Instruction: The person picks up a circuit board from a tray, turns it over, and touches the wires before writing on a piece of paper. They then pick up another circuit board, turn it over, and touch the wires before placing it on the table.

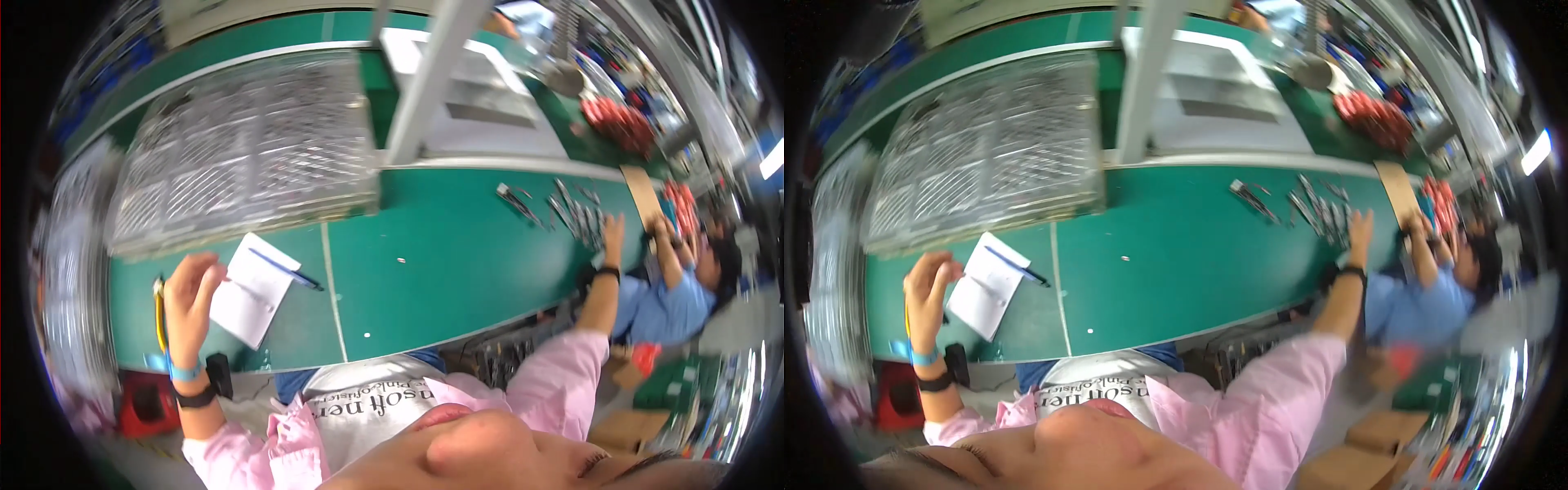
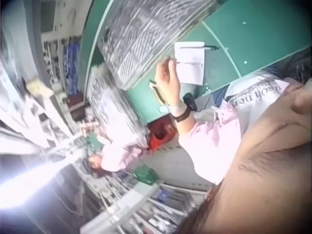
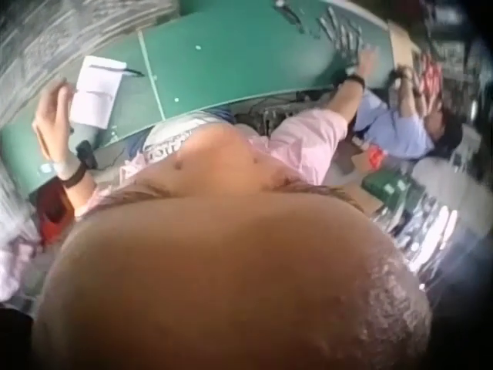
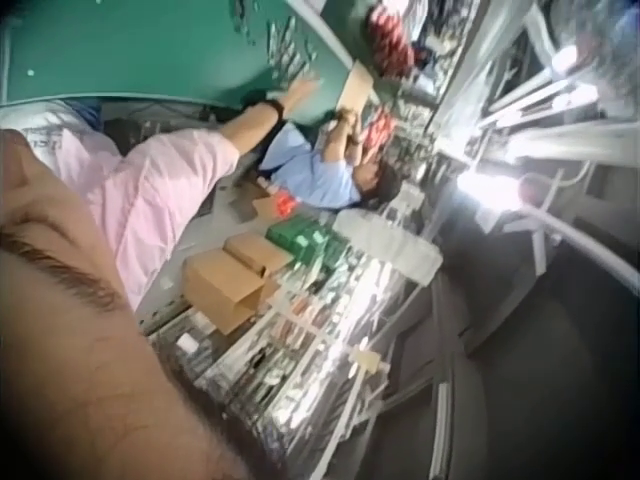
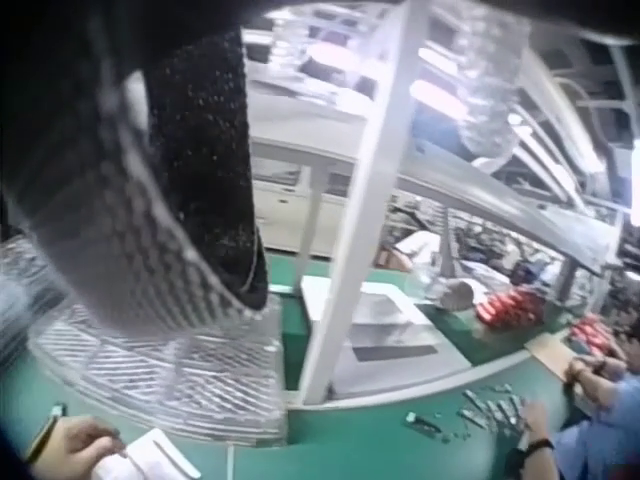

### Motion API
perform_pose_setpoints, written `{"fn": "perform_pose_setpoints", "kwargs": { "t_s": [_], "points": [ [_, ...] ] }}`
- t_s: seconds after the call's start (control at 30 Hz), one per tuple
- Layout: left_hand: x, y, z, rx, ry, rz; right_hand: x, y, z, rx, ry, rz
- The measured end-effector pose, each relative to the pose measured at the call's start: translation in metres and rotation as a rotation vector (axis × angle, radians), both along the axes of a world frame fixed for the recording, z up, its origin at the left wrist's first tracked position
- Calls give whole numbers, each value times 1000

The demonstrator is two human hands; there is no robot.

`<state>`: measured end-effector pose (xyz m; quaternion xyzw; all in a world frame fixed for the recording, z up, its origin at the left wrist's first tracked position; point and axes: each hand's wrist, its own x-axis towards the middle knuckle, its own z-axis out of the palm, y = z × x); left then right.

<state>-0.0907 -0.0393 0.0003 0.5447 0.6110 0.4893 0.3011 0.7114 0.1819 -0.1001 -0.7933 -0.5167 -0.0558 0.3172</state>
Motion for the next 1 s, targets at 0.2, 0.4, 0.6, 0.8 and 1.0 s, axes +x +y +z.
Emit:
{"fn": "perform_pose_setpoints", "kwargs": {
  "t_s": [0.2,0.4,0.6,0.8,1.0],
  "points": [
    [-101,28,19,125,462,230,-192,-21,73,60,66,511],
    [-235,115,9,-34,1219,479,-369,-102,105,-64,-107,1017],
    [-308,157,-29,-499,1306,125,-416,-125,93,-123,-94,1260],
    [-262,139,27,-445,1259,252,-415,-136,96,-147,-36,1233],
    [-106,76,75,63,227,-142,-456,-136,108,-170,256,1410]
  ]
}}
